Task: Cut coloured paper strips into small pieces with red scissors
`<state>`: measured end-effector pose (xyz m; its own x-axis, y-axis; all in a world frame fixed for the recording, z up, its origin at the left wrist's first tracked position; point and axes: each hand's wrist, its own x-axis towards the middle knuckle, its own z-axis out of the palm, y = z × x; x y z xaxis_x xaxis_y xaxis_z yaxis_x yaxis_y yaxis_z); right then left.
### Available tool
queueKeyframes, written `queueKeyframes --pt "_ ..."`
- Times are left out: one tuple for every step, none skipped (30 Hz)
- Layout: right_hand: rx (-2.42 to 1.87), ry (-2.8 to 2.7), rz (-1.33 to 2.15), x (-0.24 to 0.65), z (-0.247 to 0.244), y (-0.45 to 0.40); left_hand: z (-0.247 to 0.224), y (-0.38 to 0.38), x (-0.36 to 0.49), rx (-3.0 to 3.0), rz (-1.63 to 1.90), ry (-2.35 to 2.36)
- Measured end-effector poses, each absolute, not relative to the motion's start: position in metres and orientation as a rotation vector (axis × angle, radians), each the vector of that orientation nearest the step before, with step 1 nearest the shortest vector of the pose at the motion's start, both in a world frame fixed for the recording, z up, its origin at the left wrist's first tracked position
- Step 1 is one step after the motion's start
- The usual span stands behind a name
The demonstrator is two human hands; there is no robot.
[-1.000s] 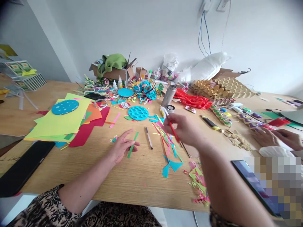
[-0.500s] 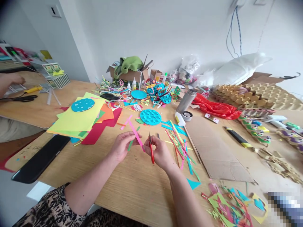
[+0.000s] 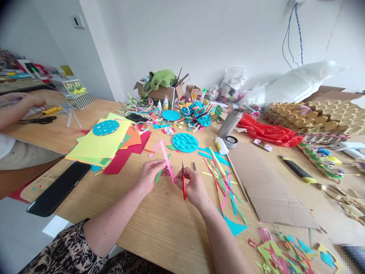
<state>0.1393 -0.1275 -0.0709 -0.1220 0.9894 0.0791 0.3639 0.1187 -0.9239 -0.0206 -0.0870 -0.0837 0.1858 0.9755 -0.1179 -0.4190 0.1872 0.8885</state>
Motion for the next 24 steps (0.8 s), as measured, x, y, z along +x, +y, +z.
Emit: queueKeyframes --pt "-1.359 -1.605 0.989 0.139 -0.071 -0.127 -0.084 -0.088 -0.02 0.859 1.145 0.841" --pt "-1.368 -1.603 0.971 0.139 -0.072 -0.127 -0.084 -0.088 -0.02 0.885 1.125 0.844" --pt "-1.376 -1.603 0.957 0.14 -0.072 -0.127 -0.084 -0.089 -0.02 0.911 1.108 0.848" --pt "-1.381 -1.605 0.948 0.14 -0.073 -0.127 -0.084 -0.09 -0.02 0.935 1.097 0.854" --pt "-1.381 -1.609 0.948 0.14 -0.073 -0.127 -0.084 -0.09 -0.019 0.953 1.092 0.86" --pt "-1.377 -1.608 0.956 0.14 -0.073 -0.127 -0.084 -0.09 -0.019 0.963 1.094 0.863" --pt "-1.375 -1.597 0.967 0.14 -0.073 -0.127 -0.084 -0.09 -0.02 0.964 1.1 0.864" --pt "-1.381 -1.572 0.98 0.141 -0.072 -0.126 -0.084 -0.09 -0.02 0.956 1.109 0.866" --pt "-1.389 -1.531 0.992 0.142 -0.071 -0.126 -0.084 -0.089 -0.02 0.945 1.119 0.87" --pt "-1.397 -1.477 1.004 0.143 -0.07 -0.126 -0.085 -0.088 -0.021 0.93 1.131 0.875" --pt "-1.4 -1.42 1.015 0.145 -0.069 -0.126 -0.085 -0.087 -0.022 0.915 1.142 0.878" --pt "-1.398 -1.365 1.022 0.146 -0.068 -0.125 -0.086 -0.086 -0.022 0.899 1.155 0.88" --pt "-1.392 -1.325 1.029 0.146 -0.068 -0.125 -0.087 -0.085 -0.023 0.882 1.166 0.88" --pt "-1.385 -1.306 1.032 0.147 -0.068 -0.125 -0.087 -0.084 -0.023 0.865 1.175 0.877" --pt "-1.38 -1.309 1.034 0.146 -0.068 -0.125 -0.088 -0.084 -0.023 0.852 1.181 0.872" --pt "-1.374 -1.327 1.04 0.145 -0.069 -0.125 -0.088 -0.084 -0.023 0.841 1.186 0.87" --pt "-1.363 -1.356 1.049 0.144 -0.071 -0.125 -0.088 -0.084 -0.022 0.834 1.19 0.87" --pt "-1.346 -1.389 1.059 0.141 -0.073 -0.125 -0.088 -0.084 -0.022 0.83 1.193 0.872" --pt "-1.327 -1.419 1.066 0.139 -0.075 -0.125 -0.088 -0.084 -0.022 0.829 1.195 0.874" --pt "-1.313 -1.442 1.062 0.137 -0.077 -0.125 -0.087 -0.085 -0.021 0.829 1.195 0.876" --pt "-1.312 -1.454 1.049 0.136 -0.078 -0.125 -0.087 -0.085 -0.021 0.833 1.191 0.878" --pt "-1.321 -1.454 1.028 0.135 -0.08 -0.125 -0.087 -0.086 -0.02 0.838 1.186 0.877" --pt "-1.334 -1.44 1.004 0.135 -0.081 -0.125 -0.087 -0.086 -0.02 0.846 1.18 0.874" --pt "-1.346 -1.416 0.983 0.135 -0.082 -0.124 -0.087 -0.087 -0.02 0.853 1.177 0.873"
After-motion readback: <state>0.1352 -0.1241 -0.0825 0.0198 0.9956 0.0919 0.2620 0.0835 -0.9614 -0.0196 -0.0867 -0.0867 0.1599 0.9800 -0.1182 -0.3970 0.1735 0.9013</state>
